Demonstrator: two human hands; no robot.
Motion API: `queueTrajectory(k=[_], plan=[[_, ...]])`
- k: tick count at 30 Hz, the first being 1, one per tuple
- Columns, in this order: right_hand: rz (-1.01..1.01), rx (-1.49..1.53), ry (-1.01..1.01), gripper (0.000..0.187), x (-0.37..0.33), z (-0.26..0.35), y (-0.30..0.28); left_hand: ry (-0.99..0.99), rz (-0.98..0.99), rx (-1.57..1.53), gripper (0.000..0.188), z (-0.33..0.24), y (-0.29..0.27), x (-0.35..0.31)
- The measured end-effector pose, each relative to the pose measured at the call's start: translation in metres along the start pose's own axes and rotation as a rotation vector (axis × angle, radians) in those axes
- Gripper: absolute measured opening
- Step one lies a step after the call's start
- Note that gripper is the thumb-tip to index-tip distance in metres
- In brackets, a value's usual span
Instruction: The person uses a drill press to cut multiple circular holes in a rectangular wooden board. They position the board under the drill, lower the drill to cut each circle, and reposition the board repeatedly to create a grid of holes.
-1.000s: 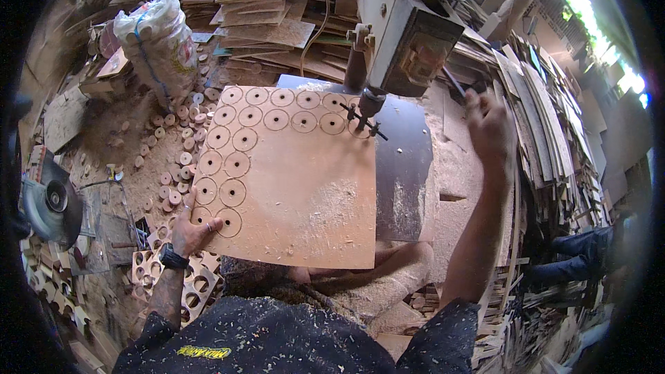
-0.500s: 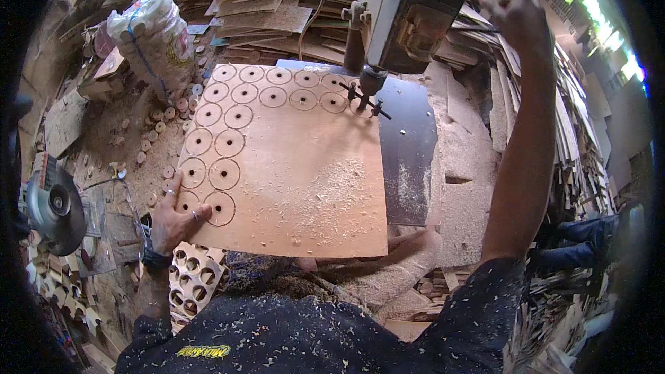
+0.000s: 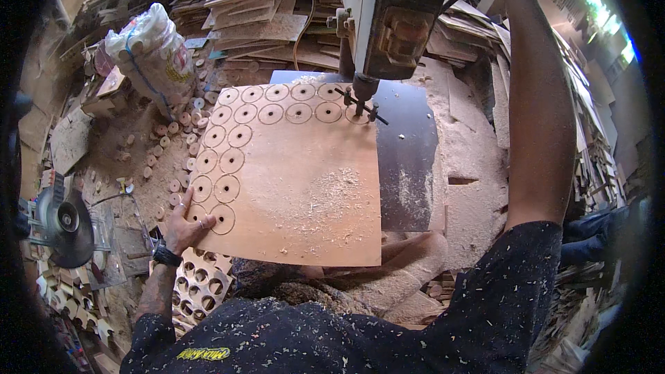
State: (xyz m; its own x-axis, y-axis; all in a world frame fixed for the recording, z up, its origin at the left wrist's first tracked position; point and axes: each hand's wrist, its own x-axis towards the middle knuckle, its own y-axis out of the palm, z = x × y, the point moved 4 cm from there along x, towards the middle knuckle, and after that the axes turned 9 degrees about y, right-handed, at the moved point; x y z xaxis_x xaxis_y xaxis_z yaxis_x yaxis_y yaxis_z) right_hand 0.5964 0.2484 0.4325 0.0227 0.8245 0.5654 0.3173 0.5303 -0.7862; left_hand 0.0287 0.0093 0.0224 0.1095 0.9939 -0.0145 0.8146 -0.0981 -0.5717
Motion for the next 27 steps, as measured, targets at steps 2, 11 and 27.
queueTrajectory(k=[2,11,27], plan=[[0.004,0.012,-0.010,0.029,0.000,0.002,-0.002,-0.043,0.011,0.096,0.110,0.002,0.008,-0.001],[0.119,-0.116,0.132,0.043,0.006,0.007,-0.006,0.156,-0.051,0.400,0.106,-0.017,-0.010,0.008],[0.118,-0.019,0.065,0.029,0.077,-0.007,0.048,0.005,0.072,0.226,0.122,0.026,0.019,0.001]])
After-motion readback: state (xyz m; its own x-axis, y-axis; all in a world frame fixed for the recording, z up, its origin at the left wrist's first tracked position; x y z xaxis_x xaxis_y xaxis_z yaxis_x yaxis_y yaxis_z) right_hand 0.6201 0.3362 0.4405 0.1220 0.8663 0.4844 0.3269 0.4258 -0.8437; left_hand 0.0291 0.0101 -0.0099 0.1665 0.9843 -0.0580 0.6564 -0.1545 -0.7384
